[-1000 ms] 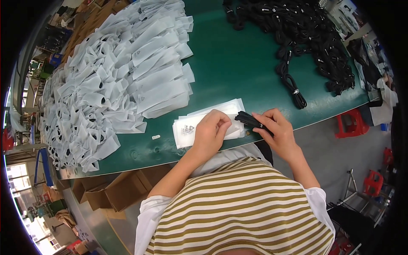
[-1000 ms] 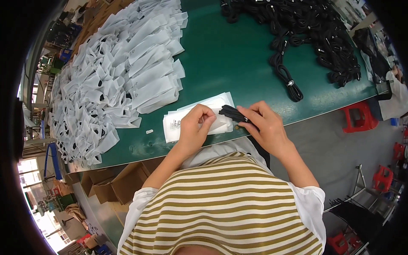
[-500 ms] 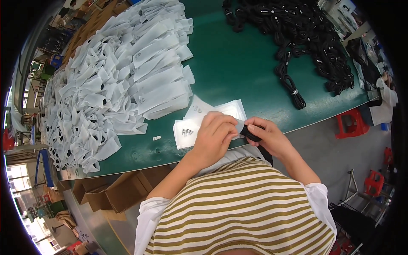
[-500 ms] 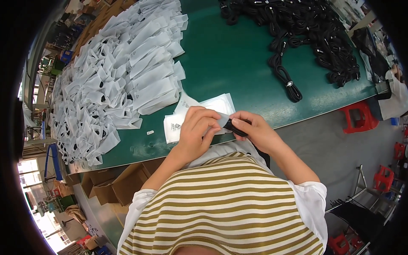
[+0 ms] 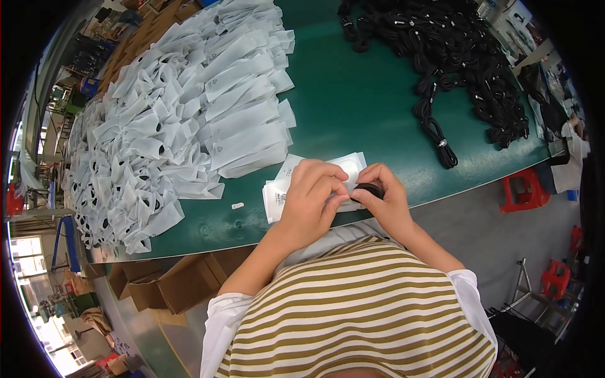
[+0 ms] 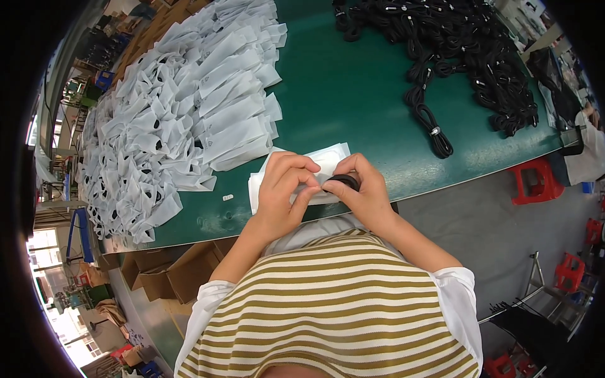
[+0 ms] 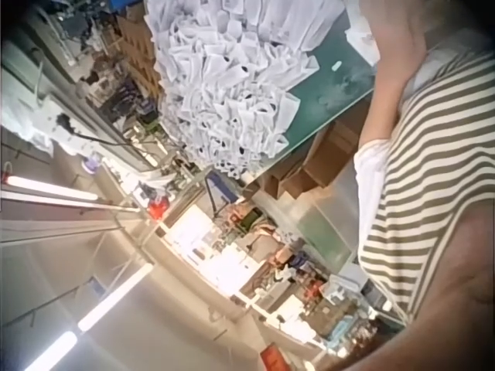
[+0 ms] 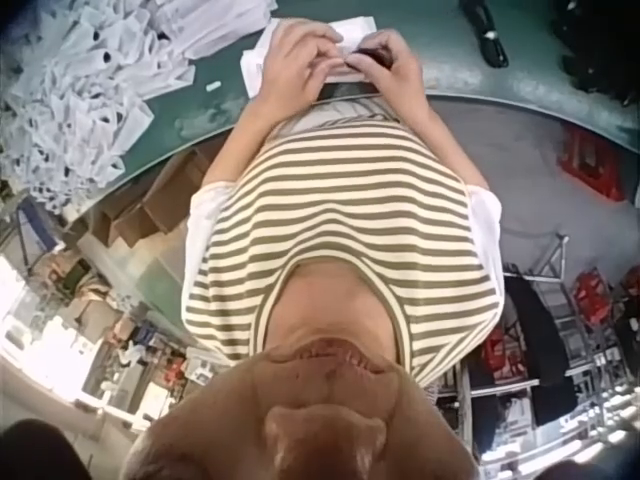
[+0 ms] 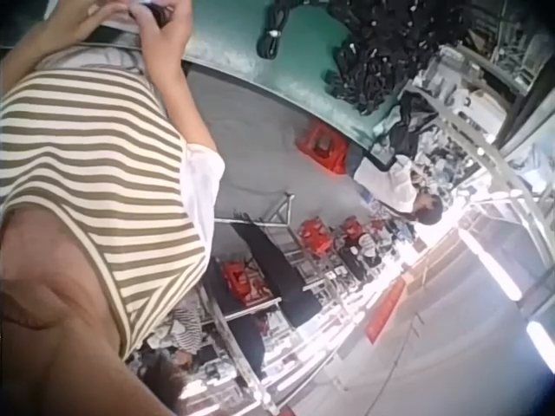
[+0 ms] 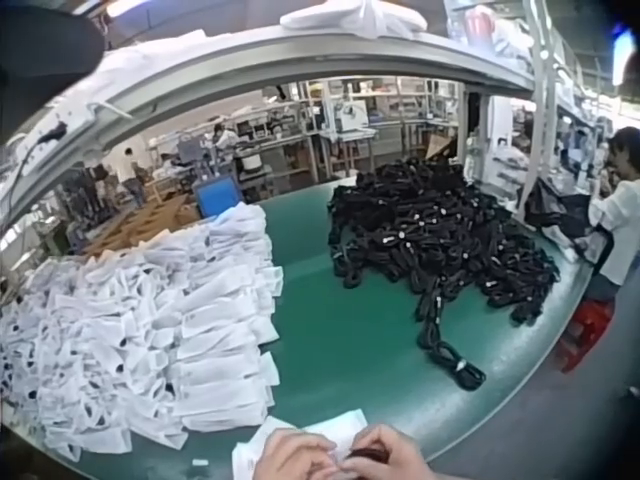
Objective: Manually inserting black electronic cables or components into white protective sleeves at an assembly line workstation.
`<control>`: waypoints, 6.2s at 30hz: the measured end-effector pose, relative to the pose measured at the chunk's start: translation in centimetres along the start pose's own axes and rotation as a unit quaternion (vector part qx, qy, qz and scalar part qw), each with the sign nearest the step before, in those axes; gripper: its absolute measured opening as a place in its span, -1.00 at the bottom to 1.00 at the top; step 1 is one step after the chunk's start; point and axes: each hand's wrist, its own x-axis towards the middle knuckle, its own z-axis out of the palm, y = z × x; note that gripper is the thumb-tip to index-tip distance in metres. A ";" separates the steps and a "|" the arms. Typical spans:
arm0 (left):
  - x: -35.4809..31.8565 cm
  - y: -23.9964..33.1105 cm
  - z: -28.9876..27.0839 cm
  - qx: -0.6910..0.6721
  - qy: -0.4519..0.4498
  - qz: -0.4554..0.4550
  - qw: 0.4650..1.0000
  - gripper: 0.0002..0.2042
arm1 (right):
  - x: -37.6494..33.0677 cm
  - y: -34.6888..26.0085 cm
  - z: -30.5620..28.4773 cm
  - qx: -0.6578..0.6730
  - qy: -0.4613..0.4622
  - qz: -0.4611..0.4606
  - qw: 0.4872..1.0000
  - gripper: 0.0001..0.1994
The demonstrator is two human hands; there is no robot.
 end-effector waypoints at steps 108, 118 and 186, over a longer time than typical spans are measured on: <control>2.1 -6.4 -6.2 0.235 0.098 -0.019 0.967 -0.71 | 8.8 0.4 -14.7 -0.132 0.222 0.080 0.963 -0.71; -1.3 -2.0 3.0 0.105 -0.069 -0.030 0.992 -0.83 | 1.6 -2.4 -6.7 -0.219 0.055 -0.088 0.970 -0.72; 4.5 -6.3 -9.6 0.274 0.144 -0.061 0.949 -0.50 | 12.7 -4.9 -1.1 -0.318 0.121 -0.256 0.905 -0.83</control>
